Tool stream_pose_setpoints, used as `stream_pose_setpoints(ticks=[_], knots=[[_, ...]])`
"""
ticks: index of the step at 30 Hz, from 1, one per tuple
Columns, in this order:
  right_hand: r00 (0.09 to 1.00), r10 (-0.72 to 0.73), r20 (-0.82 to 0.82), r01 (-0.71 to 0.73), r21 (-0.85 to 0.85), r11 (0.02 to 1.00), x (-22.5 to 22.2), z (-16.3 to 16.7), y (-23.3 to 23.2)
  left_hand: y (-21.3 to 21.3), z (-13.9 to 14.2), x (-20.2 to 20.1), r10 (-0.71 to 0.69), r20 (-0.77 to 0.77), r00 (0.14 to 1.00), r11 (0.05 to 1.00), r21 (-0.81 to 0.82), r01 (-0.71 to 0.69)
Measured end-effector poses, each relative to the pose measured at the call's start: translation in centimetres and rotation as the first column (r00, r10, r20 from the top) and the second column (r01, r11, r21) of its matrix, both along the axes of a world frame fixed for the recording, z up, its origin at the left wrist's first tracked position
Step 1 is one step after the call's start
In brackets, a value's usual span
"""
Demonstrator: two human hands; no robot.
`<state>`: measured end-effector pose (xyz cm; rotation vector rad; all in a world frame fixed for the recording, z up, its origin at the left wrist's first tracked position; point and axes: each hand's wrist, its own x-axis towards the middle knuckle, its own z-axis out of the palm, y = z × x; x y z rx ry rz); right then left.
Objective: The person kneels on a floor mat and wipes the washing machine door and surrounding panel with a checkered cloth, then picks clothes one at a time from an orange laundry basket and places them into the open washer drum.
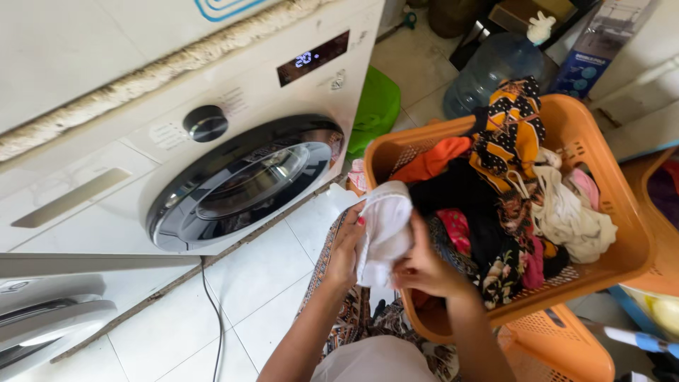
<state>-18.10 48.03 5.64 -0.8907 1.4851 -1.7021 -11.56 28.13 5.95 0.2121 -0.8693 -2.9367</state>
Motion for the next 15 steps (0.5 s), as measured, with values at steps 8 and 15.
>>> stream_pose_setpoints(ticks=[8, 15], knots=[[0.912, -0.278, -0.303, 0.376, 0.34, 0.862, -1.6, 1.8, -5.8, -4.6, 0.2, 2.7, 0.028, -0.104, 0.994, 0.615, -0.783, -0.099], [0.563, -0.779, -0.275, 0.785, -0.119, 0.609, -20.7, 6.3, -6.9, -6.2, 0.1, 1.7, 0.197, 0.0, 0.98, 0.518, -0.849, -0.105]])
